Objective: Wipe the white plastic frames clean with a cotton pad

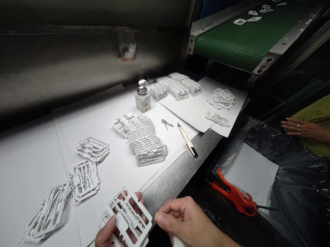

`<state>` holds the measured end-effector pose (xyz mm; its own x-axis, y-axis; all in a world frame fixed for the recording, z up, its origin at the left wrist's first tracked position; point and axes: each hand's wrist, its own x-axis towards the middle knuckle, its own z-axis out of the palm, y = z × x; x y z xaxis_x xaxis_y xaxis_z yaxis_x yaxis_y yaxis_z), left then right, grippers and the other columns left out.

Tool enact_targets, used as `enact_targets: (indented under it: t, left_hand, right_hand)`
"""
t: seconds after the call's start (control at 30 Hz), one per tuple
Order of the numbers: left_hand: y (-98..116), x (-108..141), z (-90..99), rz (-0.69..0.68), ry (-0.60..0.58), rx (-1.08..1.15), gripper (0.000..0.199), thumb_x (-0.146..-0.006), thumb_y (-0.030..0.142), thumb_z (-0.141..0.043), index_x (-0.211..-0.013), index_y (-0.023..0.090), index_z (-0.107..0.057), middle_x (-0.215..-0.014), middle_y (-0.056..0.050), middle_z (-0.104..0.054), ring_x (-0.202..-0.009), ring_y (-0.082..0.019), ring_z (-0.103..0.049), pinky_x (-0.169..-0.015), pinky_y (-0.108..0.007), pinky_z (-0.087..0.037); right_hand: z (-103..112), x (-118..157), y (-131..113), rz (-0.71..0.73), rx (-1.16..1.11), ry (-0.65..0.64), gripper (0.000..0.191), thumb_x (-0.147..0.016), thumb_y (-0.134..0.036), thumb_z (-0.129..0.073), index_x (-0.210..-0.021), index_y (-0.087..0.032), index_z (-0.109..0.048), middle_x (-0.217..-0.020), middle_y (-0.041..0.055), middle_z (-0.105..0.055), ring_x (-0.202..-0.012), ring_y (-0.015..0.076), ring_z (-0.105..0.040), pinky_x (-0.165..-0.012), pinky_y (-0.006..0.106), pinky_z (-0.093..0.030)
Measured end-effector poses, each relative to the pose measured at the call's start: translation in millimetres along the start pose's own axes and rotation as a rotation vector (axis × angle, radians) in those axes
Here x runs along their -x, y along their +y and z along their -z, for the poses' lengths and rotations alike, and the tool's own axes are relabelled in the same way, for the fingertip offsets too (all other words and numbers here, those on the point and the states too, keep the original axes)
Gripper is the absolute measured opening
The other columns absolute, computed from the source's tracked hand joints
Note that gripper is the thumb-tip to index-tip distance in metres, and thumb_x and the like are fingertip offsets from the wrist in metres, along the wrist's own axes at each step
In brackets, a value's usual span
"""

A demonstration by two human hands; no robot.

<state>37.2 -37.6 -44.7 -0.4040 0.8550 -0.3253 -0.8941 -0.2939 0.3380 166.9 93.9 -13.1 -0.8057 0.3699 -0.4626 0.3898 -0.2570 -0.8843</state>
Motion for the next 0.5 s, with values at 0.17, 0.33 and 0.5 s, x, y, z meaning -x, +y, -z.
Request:
enact_targets:
  t: [0.17, 0.33, 0.5]
  left_hand:
    - [-4.1, 2.1, -16.0, 0.097, 0.283, 0.06, 0.03, -0.077, 0.016, -0.052, -0.102, 0.024, -0.067, -0.106, -0.009, -0.066, -0.095, -0.016, -0.062, -0.087, -0.027, -0.043]
    - [-8.7, -0.6, -15.4, -0.047, 0.279, -0.114, 0.028, -0.078, 0.024, -0.057, -0.103, 0.019, -0.066, -0.108, -0.01, -0.064, -0.094, -0.02, -0.063, -0.083, -0.029, -0.047]
    - [-9.4, -2.6, -23.2, -0.009, 0.368, -0.093, 0.028, -0.079, 0.035, -0.056, -0.095, 0.016, -0.069, -0.097, -0.008, -0.07, -0.087, -0.02, -0.065, -0.076, -0.026, -0.052]
  right_hand:
    - [-10.4, -6.2, -6.5, 0.062, -0.063, -0.015, 0.028, -0.081, -0.037, -0.06, -0.073, -0.01, -0.057, -0.052, -0.0022, -0.049, -0.043, 0.005, -0.039, -0.039, 0.014, -0.027]
    - [-6.4, -5.5, -10.3, 0.063, -0.107, 0.007, 0.029, -0.083, -0.038, -0.058, -0.074, -0.01, -0.057, -0.05, -0.0019, -0.051, -0.041, 0.0052, -0.041, -0.038, 0.014, -0.029]
    - [13.6, -3.2, -13.4, 0.097, -0.116, 0.081, 0.031, -0.083, -0.04, -0.057, -0.073, -0.011, -0.055, -0.049, -0.0027, -0.051, -0.04, 0.0046, -0.04, -0.038, 0.014, -0.03]
